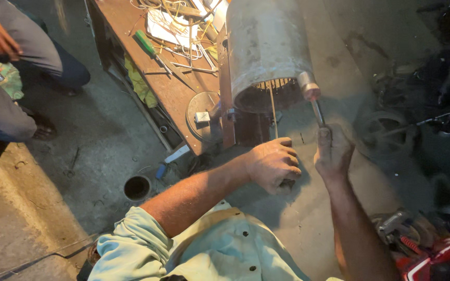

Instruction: The person uses a hammer to repeatedly strike a metal rod held against a cylindrical metal object mounted on a workbench. The person continues hammering the rod throughout the clip.

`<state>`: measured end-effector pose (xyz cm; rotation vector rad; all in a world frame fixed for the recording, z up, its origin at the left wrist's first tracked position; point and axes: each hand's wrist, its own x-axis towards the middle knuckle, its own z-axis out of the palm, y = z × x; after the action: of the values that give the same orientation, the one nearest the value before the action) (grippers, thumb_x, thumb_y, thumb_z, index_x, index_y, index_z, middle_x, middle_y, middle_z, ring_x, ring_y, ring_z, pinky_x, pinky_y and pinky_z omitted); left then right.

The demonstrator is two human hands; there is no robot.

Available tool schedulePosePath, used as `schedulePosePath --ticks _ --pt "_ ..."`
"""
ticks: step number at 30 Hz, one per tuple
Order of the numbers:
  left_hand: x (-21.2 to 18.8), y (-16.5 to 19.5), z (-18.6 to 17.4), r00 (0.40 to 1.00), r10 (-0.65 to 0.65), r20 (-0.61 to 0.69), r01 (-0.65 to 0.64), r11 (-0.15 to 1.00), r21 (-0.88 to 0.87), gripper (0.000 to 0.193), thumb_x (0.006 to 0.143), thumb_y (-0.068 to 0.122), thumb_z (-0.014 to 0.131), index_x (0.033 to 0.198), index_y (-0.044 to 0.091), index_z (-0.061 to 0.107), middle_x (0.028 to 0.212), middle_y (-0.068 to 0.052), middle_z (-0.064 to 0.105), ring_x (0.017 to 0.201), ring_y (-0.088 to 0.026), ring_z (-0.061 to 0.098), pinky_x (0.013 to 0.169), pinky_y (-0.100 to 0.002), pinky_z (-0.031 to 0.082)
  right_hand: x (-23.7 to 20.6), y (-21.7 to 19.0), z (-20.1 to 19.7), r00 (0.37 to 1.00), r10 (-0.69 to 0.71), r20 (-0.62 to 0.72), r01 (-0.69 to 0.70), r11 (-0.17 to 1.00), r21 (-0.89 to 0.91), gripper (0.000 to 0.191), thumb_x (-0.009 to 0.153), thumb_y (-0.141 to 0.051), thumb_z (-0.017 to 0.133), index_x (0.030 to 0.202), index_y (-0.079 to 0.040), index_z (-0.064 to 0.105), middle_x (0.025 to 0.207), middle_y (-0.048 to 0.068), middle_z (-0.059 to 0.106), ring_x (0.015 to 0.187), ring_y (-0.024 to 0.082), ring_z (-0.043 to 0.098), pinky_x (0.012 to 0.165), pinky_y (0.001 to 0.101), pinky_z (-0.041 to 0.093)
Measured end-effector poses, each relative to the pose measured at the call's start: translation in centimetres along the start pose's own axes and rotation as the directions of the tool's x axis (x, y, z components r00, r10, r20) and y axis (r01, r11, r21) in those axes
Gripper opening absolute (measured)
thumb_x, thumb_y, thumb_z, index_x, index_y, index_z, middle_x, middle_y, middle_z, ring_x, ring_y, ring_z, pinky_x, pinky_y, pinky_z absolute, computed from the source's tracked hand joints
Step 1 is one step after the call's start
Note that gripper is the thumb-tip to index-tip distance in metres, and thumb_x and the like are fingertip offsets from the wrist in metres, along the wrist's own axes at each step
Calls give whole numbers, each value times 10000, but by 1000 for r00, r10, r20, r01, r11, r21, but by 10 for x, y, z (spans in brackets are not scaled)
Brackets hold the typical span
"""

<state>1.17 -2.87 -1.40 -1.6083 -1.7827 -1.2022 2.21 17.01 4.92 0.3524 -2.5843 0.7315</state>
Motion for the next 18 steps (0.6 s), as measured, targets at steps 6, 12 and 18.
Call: schedulePosePath --ticks 6,12,18 --pt "-3 2 -5 998 -35 52 36 999 -2 213 668 294 760 691 140 615 716 -1 637 791 -239 633 801 -419 428 10 -3 10 982 -106 156 160 907 -389 228 1051 -246 626 962 -36 635 768 212 633 691 456 613 599 534 451" --pt "-11 8 -6 994 49 -101 -54 997 -55 311 684 299 771 935 127 707 903 -28 686 905 -236 639 870 -428 432 -1 -15 11 976 -167 137 191 963 -188 243 1077 -251 577 967 -36 603 762 191 617 718 422 637 640 511 484" --pt "-22 13 -9 996 35 -81 -44 992 -117 255 671 288 777 758 133 594 750 -15 577 802 -238 587 837 -444 429 14 -18 31 978 -143 149 196 871 -451 259 1021 -273 634 901 -45 606 781 184 632 728 434 624 659 525 482"
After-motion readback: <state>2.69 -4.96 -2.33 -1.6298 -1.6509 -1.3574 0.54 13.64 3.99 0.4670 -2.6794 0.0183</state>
